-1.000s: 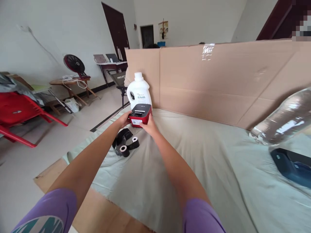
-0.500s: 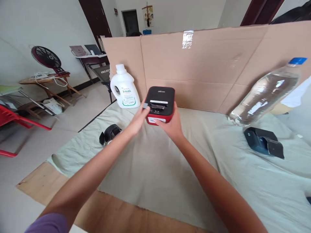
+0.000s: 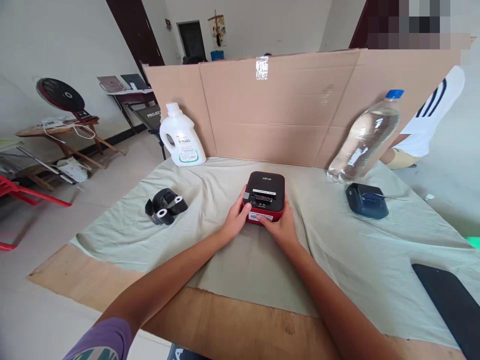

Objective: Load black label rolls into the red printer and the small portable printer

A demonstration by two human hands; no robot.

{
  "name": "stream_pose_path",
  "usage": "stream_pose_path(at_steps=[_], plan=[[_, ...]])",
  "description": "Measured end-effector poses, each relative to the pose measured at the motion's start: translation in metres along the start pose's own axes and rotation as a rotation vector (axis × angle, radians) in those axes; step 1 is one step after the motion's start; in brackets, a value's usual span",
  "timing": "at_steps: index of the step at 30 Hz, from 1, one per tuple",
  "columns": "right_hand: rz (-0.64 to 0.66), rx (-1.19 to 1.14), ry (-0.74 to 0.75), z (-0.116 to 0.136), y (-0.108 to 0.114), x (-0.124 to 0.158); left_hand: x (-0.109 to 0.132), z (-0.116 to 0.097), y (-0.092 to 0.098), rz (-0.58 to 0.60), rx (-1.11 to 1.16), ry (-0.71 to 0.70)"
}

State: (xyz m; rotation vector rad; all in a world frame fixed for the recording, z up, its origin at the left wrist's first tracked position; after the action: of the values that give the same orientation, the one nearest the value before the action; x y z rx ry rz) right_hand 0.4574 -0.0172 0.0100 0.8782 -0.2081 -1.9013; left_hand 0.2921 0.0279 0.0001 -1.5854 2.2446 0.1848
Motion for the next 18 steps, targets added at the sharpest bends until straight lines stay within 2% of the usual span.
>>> stream_pose_path(at_steps=[7, 12, 18], plan=[[0.013, 0.033, 0.016, -0.005, 0.000, 0.001, -0.001, 0.013, -0.004, 0.033, 0.018, 0.026], [0.021, 0.073, -0.008, -0.007, -0.001, 0.003, 0.001, 0.007, -0.003, 0.026, 0.041, 0.034], [-0.051, 0.118, 0.006, -0.007, 0.006, 0.008, 0.006, -0.001, 0.000, -0.001, 0.098, 0.016]])
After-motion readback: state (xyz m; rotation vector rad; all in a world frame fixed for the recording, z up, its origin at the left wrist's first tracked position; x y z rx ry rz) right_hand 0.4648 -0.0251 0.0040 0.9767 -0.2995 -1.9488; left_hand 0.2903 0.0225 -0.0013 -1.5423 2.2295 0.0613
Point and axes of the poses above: each hand's wrist, its own x-axis away from the middle knuckle, its own y-axis out of the back of the hand, z = x × y, the point moved 10 cm from there along -x, towards the middle knuckle, and after that the axes turned 13 degrees about x, right-handed, at the moved point
